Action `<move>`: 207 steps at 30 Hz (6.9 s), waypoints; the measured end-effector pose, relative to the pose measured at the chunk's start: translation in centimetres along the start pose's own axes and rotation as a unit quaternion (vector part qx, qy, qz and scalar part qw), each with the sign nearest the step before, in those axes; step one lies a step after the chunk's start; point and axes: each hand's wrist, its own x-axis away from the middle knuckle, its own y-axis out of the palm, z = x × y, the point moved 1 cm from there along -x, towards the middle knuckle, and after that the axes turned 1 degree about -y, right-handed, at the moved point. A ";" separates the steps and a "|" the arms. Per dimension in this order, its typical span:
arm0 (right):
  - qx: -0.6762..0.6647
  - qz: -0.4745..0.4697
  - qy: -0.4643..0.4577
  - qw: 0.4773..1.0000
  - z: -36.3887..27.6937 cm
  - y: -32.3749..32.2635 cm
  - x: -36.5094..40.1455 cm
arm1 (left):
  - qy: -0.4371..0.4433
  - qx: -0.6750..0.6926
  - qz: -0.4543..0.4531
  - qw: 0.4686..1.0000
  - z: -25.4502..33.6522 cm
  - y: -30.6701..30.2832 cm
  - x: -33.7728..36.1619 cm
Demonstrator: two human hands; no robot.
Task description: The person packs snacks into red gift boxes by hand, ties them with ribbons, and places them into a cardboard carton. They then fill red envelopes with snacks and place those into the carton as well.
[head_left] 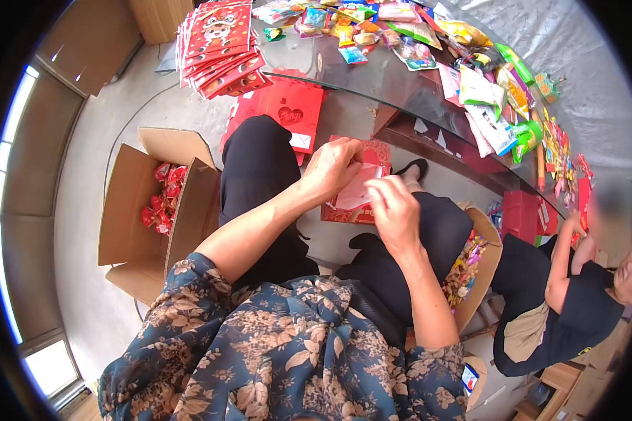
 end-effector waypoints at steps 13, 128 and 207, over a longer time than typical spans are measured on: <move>0.070 0.015 0.184 0.980 5.9 2.1 0.8 | -0.024 -0.027 -0.040 0.999 1.4 0.9 -0.1; 0.292 0.008 -0.196 0.936 9.6 4.4 -28.4 | 0.172 -0.005 -0.180 0.968 -0.9 -0.8 -4.3; 0.086 -0.010 0.137 0.987 5.4 -1.5 -4.7 | 0.198 -0.008 -0.190 0.961 0.3 1.4 -2.3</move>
